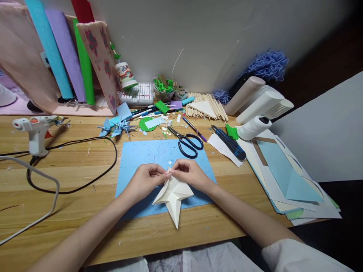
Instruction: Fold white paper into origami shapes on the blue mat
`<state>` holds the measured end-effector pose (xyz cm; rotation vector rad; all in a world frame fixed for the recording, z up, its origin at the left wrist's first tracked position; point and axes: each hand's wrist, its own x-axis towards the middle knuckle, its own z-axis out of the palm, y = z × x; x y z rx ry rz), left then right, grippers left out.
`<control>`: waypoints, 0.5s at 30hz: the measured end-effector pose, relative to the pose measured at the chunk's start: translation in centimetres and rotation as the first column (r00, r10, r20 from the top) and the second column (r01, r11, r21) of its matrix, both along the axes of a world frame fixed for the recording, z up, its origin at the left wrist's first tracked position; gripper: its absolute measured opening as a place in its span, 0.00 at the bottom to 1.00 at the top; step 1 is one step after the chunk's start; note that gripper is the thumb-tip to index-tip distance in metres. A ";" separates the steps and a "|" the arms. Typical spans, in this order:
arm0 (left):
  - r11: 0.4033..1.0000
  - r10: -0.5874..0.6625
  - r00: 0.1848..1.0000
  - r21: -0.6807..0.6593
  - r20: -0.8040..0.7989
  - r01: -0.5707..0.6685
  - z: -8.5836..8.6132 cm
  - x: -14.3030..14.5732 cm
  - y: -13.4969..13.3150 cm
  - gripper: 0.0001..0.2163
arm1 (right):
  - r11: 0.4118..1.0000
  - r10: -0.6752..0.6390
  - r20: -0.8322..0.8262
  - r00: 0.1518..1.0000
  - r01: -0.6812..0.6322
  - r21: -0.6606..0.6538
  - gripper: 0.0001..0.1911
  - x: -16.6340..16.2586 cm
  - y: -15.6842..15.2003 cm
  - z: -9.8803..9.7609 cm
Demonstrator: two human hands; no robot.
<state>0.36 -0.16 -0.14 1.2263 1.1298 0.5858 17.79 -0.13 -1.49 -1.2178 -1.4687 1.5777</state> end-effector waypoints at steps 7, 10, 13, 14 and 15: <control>1.000 0.001 0.999 0.018 -0.035 0.000 -0.4 -0.1 0.1 0.13 | 0.999 0.035 -0.008 0.999 -0.035 0.022 0.13 0.0 -0.1 0.1; 1.000 0.002 0.999 0.025 -0.043 -0.001 -0.5 -0.1 0.1 0.13 | 0.999 0.034 -0.010 0.999 -0.034 0.033 0.12 0.0 -0.2 0.1; 1.000 0.010 0.998 0.028 -0.057 -0.008 -0.5 0.0 0.1 0.12 | 0.998 0.033 0.001 0.999 -0.033 0.048 0.12 -0.1 -0.2 0.0; 1.000 0.013 0.998 0.027 -0.062 -0.011 -0.4 0.0 0.0 0.11 | 0.998 0.034 0.005 0.999 -0.034 0.051 0.12 -0.1 -0.2 0.0; 1.000 0.013 0.998 0.027 -0.067 -0.012 -0.3 0.0 0.0 0.11 | 0.998 0.036 0.008 0.999 -0.036 0.054 0.12 -0.1 -0.3 -0.1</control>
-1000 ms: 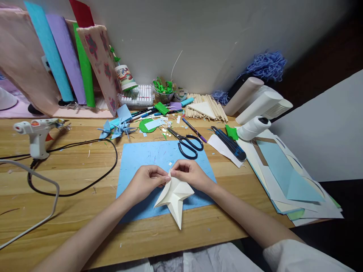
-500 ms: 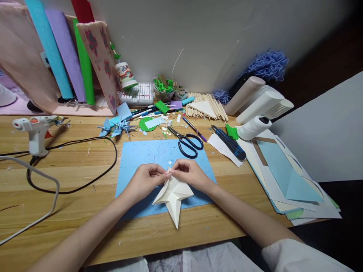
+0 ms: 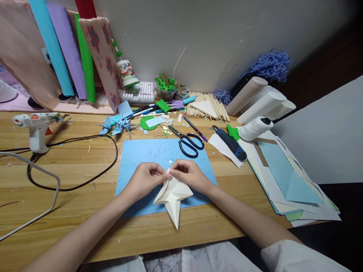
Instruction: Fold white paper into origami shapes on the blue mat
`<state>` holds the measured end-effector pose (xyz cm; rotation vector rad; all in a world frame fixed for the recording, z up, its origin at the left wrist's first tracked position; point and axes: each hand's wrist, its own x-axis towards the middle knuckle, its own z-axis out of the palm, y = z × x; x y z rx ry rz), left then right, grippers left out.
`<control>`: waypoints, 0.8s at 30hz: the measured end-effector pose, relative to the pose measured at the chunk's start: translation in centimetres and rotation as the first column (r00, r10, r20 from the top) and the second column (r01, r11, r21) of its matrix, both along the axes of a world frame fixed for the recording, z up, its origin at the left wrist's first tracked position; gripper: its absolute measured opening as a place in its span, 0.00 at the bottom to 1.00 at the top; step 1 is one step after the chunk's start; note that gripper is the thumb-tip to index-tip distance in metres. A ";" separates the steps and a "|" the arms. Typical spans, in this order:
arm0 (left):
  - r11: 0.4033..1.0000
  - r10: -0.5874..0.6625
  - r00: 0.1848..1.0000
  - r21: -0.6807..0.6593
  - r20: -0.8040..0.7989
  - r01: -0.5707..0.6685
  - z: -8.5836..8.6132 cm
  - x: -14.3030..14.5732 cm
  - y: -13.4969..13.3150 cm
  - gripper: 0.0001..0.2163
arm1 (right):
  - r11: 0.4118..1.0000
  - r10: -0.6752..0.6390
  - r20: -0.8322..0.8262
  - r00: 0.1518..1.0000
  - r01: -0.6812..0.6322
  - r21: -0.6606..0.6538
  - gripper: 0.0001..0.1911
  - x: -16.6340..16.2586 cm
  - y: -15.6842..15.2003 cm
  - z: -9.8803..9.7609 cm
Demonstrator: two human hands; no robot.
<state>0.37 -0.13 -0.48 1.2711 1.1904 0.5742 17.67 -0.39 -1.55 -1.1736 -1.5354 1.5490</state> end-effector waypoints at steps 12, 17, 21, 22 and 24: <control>0.999 0.034 0.996 -0.029 0.082 -0.031 0.2 0.0 0.0 0.10 | 1.000 -0.006 -0.024 1.000 0.007 0.025 0.11 0.0 0.1 -0.1; 0.994 0.062 0.987 -0.102 0.147 -0.047 0.3 0.0 0.2 0.10 | 1.000 -0.003 -0.013 1.000 0.003 0.000 0.12 0.1 0.1 -0.1; 0.992 0.091 0.986 -0.100 0.138 -0.078 0.3 0.0 0.3 0.10 | 1.000 0.001 -0.016 1.000 -0.001 -0.008 0.12 0.0 0.0 -0.2; 0.992 0.095 0.986 -0.101 0.134 -0.082 0.3 0.0 0.3 0.10 | 1.000 0.002 -0.015 1.000 -0.002 -0.009 0.12 0.0 0.0 -0.2; 0.991 0.094 0.986 -0.110 0.135 -0.079 0.2 -0.1 0.3 0.10 | 1.000 0.003 -0.011 1.000 -0.003 -0.008 0.12 0.0 0.0 -0.2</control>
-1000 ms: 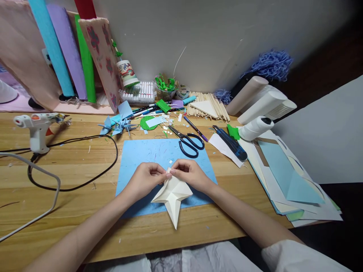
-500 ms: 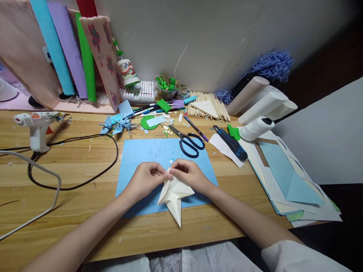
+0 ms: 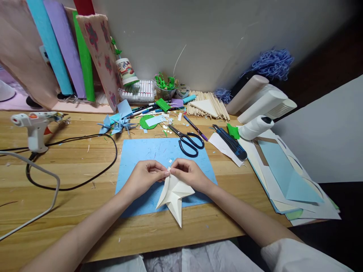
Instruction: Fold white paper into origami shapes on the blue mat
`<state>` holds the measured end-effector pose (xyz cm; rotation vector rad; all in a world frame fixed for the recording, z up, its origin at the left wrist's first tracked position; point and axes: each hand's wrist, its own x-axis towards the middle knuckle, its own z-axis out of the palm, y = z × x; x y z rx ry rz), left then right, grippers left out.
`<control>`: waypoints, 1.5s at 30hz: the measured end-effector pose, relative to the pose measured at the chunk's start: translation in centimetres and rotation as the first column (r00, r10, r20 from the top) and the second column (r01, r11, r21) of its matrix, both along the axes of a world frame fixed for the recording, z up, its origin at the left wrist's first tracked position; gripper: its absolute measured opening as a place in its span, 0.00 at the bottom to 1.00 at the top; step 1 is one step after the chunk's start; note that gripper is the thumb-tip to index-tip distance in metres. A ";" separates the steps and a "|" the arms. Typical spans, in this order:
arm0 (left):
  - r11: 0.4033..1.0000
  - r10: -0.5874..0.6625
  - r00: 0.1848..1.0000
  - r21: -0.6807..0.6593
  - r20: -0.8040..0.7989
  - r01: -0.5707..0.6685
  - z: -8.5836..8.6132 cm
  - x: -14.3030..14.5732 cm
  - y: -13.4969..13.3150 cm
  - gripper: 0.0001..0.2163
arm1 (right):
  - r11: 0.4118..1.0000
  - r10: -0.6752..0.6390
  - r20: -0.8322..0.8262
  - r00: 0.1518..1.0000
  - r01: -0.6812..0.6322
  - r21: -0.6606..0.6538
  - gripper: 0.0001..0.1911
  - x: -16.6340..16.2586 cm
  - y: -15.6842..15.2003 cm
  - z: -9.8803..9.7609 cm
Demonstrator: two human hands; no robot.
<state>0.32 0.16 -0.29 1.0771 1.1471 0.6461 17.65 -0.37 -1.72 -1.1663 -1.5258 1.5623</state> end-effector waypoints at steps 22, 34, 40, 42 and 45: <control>0.988 -0.051 0.994 0.141 -0.094 0.064 -0.2 0.2 -0.6 0.10 | 0.995 -0.028 0.031 0.999 0.025 0.097 0.08 -0.2 0.0 0.2; 0.977 -0.101 0.988 0.175 -0.119 0.121 0.1 0.3 -0.7 0.11 | 0.977 -0.046 0.057 0.997 0.033 0.208 0.06 -0.1 0.0 0.0; 0.975 -0.103 0.985 0.182 -0.138 0.128 0.3 0.3 -0.8 0.11 | 0.955 -0.021 0.148 0.989 -0.024 0.296 0.06 0.1 -0.1 0.4; 0.976 -0.117 0.985 0.171 -0.129 0.138 0.4 0.3 -0.8 0.10 | 0.946 -0.042 0.156 0.987 -0.011 0.323 0.06 0.0 -0.2 0.5; 0.981 -0.136 0.986 0.124 -0.100 0.148 0.4 0.2 -0.8 0.08 | 0.946 -0.054 0.155 0.986 0.002 0.323 0.06 -0.1 -0.4 0.4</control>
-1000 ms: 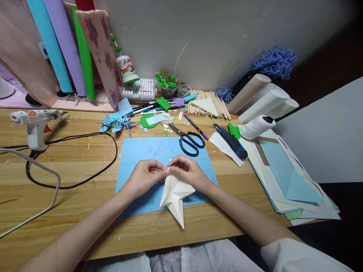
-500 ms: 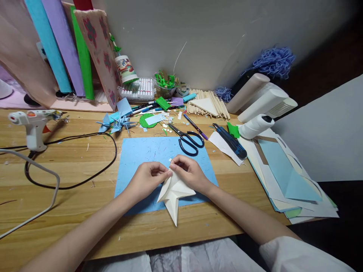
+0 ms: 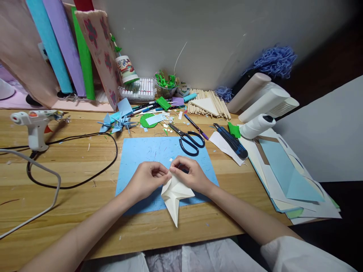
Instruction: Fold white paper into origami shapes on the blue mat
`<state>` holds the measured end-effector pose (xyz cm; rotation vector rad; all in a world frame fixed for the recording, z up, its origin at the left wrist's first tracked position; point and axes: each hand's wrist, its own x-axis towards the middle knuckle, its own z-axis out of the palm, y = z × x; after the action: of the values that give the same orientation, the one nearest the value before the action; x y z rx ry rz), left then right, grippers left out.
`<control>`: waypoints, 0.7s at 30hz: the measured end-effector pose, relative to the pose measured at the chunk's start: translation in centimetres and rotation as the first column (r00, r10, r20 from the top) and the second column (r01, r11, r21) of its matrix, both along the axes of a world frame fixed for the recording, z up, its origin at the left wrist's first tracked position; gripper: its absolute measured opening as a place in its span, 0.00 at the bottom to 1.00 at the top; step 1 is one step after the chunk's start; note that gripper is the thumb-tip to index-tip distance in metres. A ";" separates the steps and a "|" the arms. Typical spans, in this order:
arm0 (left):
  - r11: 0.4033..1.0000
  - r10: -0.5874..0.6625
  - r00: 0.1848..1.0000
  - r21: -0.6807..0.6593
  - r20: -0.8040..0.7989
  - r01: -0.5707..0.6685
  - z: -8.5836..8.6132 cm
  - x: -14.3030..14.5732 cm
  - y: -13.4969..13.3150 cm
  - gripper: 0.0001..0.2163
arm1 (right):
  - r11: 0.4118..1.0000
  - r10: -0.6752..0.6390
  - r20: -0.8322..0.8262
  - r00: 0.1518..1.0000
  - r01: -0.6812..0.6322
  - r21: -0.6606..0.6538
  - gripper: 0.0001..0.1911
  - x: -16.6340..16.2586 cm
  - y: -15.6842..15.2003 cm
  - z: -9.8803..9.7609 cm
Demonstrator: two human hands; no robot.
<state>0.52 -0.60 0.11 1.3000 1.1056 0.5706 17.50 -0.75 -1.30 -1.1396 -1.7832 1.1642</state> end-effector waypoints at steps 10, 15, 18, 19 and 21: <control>0.995 -0.067 0.997 -0.072 0.029 0.069 -0.5 -0.4 0.5 0.06 | 1.000 -0.002 -0.023 1.000 0.002 -0.017 0.06 0.0 0.0 -0.1; 0.992 -0.123 0.992 -0.033 -0.015 0.123 -0.5 -0.7 0.4 0.06 | 0.999 -0.042 -0.037 0.998 0.042 -0.017 0.05 0.2 0.1 0.0; 0.991 -0.131 0.991 -0.020 -0.016 0.131 -0.4 -0.7 0.3 0.05 | 0.999 -0.045 -0.033 0.998 0.044 -0.028 0.06 0.1 0.0 0.0; 0.992 -0.128 0.992 -0.012 -0.014 0.128 -0.4 -0.7 0.3 0.05 | 0.998 -0.045 -0.034 0.998 0.044 -0.033 0.06 0.1 0.0 0.0; 0.993 -0.116 0.993 0.014 -0.007 0.116 -0.4 -0.6 0.3 0.04 | 0.998 -0.036 -0.039 0.999 0.034 -0.054 0.06 0.2 0.1 0.0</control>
<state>-0.05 -0.32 -0.27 1.3691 1.0256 0.4891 17.66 -0.67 -1.32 -1.1653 -1.7049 1.2121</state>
